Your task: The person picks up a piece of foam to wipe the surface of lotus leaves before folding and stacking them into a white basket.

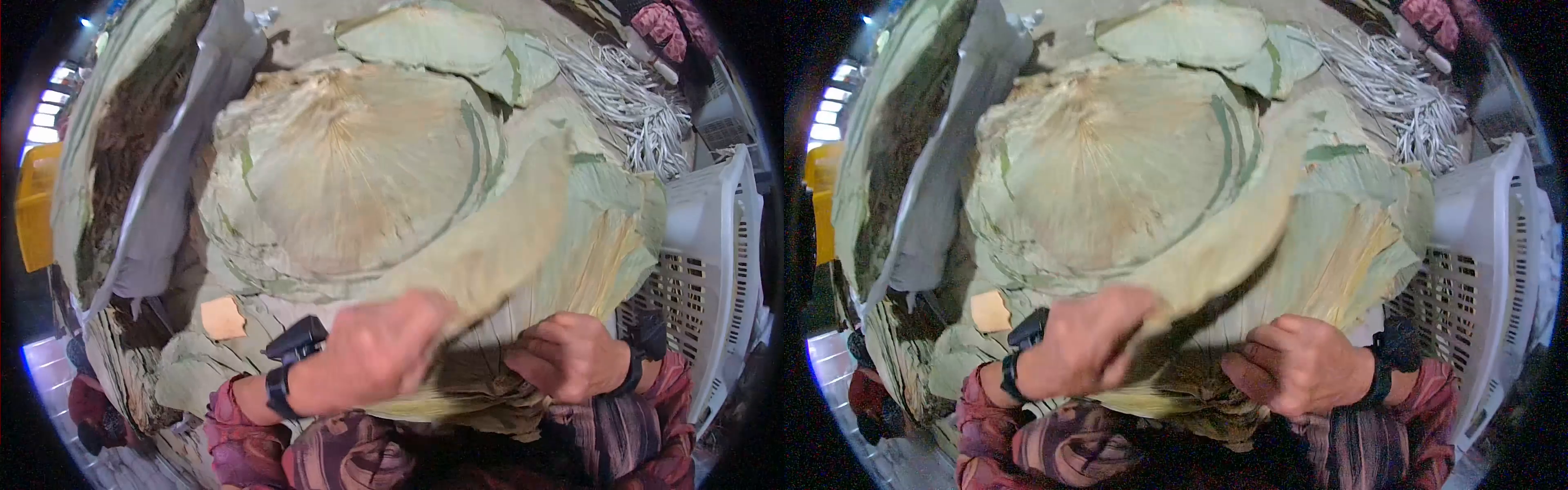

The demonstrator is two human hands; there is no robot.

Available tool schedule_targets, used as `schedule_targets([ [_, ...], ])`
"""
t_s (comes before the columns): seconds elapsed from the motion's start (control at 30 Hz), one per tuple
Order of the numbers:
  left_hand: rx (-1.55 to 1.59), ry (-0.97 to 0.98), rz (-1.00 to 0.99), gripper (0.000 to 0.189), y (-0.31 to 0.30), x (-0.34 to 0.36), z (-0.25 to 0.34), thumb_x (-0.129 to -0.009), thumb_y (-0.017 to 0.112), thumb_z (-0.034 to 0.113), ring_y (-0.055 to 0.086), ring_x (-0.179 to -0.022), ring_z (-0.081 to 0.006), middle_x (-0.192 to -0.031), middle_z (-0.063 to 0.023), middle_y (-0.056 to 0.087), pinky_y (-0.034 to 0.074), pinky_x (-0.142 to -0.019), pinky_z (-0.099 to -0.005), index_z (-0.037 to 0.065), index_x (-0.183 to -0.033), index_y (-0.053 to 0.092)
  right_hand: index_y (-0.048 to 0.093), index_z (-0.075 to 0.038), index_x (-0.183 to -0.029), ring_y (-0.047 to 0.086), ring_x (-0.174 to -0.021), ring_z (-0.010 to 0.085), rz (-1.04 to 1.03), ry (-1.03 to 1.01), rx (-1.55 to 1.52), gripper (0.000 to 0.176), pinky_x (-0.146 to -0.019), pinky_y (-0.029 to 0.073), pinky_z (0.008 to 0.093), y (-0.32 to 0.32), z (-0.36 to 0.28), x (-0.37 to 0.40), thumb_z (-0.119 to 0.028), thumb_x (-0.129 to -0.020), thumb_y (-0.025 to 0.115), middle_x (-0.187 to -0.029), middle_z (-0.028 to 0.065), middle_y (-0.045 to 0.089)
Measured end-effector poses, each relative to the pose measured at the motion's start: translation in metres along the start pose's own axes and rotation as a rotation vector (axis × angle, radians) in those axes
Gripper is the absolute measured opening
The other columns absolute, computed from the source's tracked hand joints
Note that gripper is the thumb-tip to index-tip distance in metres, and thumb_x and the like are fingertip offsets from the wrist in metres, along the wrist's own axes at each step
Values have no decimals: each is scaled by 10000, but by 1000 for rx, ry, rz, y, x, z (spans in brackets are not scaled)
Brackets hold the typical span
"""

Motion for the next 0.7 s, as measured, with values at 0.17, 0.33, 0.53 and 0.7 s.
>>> schedule_targets([
  [0.17,265,97,-56,429,45,13,26,-754,695,91,676,-775,-310,-995,-174,655,557,-630,-398,-22,-1154,588,667,-81,-890,554,-672,183,44,-56,-35,246,-555,428,309,-6,-5,10,-185,-669,629,-779,28,590],
  [0.33,390,42,20,388,47,12,22,-761,670,83,645,-655,-328,-844,-135,634,524,-537,-419,-22,-1115,554,663,-75,-932,634,-795,234,169,54,-61,269,-669,520,330,-8,3,4,-202,-697,632,-874,74,621],
  [0.53,556,146,-14,419,39,13,25,-820,662,112,657,-841,-380,-1005,-217,629,548,-670,-428,-49,-1185,533,682,-80,-961,631,-795,230,98,107,-22,273,-726,513,318,-12,8,-20,-182,-709,656,-943,35,641],
  [0.7,560,-12,-219,705,14,10,26,-829,731,275,598,-1059,-421,-1181,-265,578,513,-854,-465,-50,-1372,420,642,-48,-952,553,-656,190,38,160,-47,243,-575,418,314,-29,11,-31,-158,-735,649,-799,22,584],
])
Point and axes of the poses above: each hand's wrist, its own x-axis away from the middle knuckle, its own y-axis out of the palm, z = x × y, the point moved 8 cm from there along -x, towards the middle knuckle
